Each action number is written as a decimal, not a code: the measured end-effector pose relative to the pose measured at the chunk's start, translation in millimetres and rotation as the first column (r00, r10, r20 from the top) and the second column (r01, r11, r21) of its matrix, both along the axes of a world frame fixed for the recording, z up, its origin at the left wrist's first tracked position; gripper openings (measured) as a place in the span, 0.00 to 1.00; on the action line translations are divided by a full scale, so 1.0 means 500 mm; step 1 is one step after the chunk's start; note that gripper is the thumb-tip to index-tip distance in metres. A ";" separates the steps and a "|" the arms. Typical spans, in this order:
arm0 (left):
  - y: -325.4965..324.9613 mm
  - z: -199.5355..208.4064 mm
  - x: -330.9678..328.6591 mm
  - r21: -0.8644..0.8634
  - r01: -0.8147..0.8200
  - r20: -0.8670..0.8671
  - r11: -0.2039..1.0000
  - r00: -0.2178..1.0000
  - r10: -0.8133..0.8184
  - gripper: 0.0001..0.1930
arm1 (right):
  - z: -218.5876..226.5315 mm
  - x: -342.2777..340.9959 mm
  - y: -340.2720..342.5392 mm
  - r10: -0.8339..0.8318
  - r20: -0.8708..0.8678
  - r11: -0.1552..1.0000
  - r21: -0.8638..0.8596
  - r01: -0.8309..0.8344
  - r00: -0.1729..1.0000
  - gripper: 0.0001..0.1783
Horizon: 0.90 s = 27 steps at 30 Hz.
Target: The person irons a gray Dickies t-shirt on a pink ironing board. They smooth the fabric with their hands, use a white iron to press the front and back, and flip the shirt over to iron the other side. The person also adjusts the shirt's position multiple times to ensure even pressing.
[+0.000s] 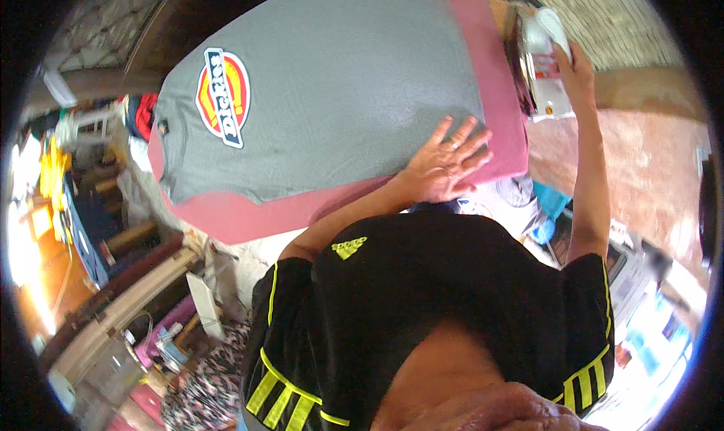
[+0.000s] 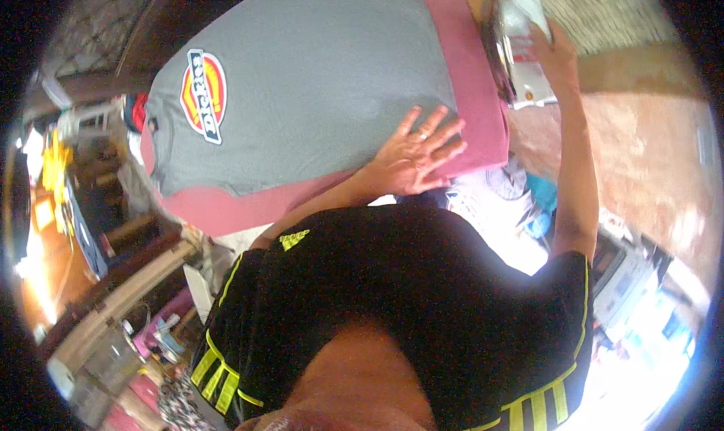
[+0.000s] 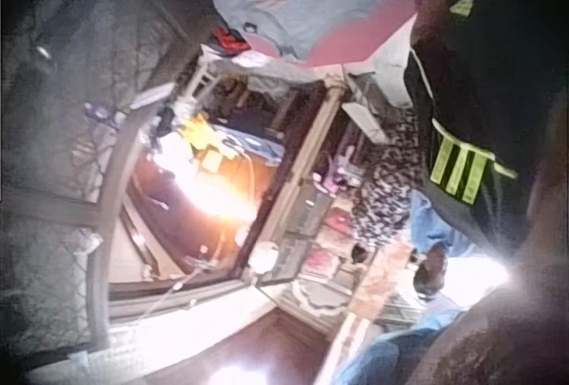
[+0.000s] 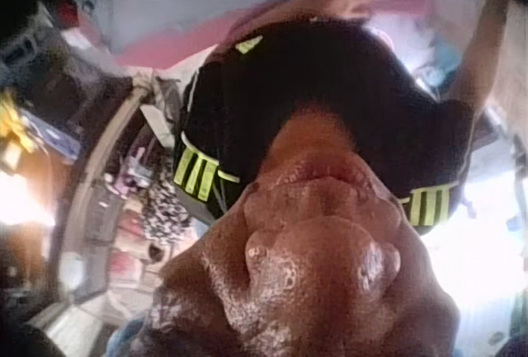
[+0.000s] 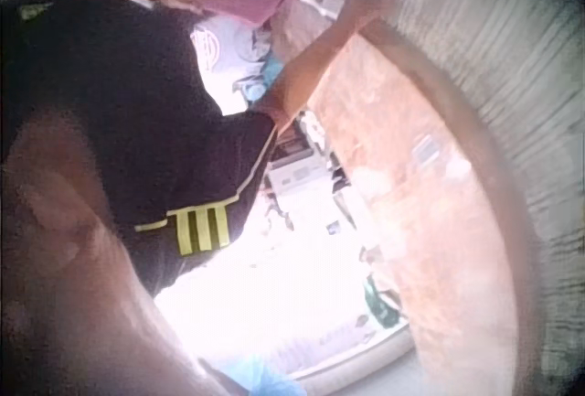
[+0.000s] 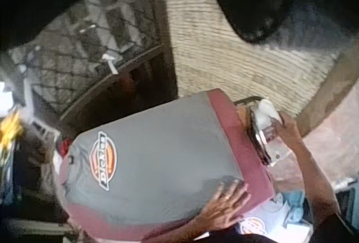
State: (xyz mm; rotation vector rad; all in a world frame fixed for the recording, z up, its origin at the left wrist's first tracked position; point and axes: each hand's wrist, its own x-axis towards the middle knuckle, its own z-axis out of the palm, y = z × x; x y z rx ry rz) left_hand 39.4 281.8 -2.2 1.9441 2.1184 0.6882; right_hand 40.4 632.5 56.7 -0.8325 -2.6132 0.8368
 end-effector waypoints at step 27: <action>-0.491 -0.009 -0.251 0.050 -0.928 -0.282 0.369 0.341 0.897 0.41 | 0.067 -0.314 -0.678 0.650 -0.030 0.737 0.267 -0.621 0.759 0.20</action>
